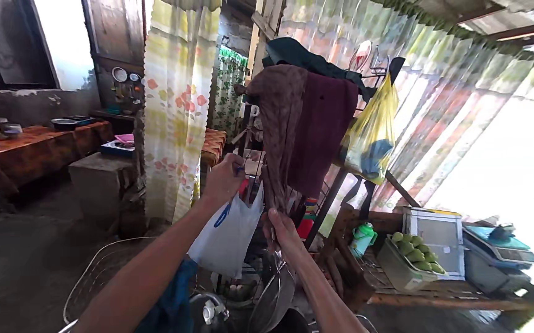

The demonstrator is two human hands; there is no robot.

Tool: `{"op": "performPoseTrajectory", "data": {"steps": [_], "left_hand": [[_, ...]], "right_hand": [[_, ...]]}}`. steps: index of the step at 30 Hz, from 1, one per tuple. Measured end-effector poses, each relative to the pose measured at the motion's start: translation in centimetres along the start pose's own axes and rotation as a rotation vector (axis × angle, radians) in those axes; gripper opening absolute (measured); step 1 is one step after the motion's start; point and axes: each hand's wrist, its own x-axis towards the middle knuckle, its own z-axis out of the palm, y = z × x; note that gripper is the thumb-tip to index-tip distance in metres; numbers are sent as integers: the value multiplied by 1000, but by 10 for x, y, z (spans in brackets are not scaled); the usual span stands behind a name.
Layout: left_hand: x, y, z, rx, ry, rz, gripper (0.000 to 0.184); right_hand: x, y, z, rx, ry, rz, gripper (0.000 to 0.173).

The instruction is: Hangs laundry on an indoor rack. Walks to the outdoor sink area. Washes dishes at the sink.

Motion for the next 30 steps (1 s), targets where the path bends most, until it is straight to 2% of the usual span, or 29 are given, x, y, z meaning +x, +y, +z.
{"op": "performPoseTrajectory", "data": {"steps": [3, 4, 6, 8, 10, 13, 16, 19, 22, 26, 30], "left_hand": [[-2, -7, 2, -381, -81, -64, 57], [-2, -10, 3, -541, -103, -96, 55], [0, -12, 2, -828, -161, -200, 35], [3, -13, 1, -982, -229, -296, 25], [5, -14, 2, -993, -272, -306, 21], [6, -17, 5, -931, -273, -206, 13], [1, -23, 13, -922, -239, -42, 19], [-6, -29, 32, -1060, -174, 82, 25], [-12, -27, 44, -1102, -100, 101, 25], [-10, -24, 51, -994, 48, 164, 24], [-7, -20, 52, -795, 133, 198, 17]], "right_hand": [[3, 0, 3, 13, -48, -20, 46], [3, 0, 4, 14, -63, -25, 47], [3, 0, 6, 17, -77, -30, 47], [1, 0, 5, 25, -69, -26, 47], [-1, 1, 4, 38, -53, -11, 47], [-6, 0, 2, 54, -30, 5, 48], [-13, -2, 1, 83, -32, -8, 46], [-18, -4, 2, 106, -38, -32, 43], [-22, -10, 8, 65, 0, -49, 38], [-25, -21, 16, -39, 39, -75, 35], [-19, -36, 29, -186, 73, -22, 34]]}}
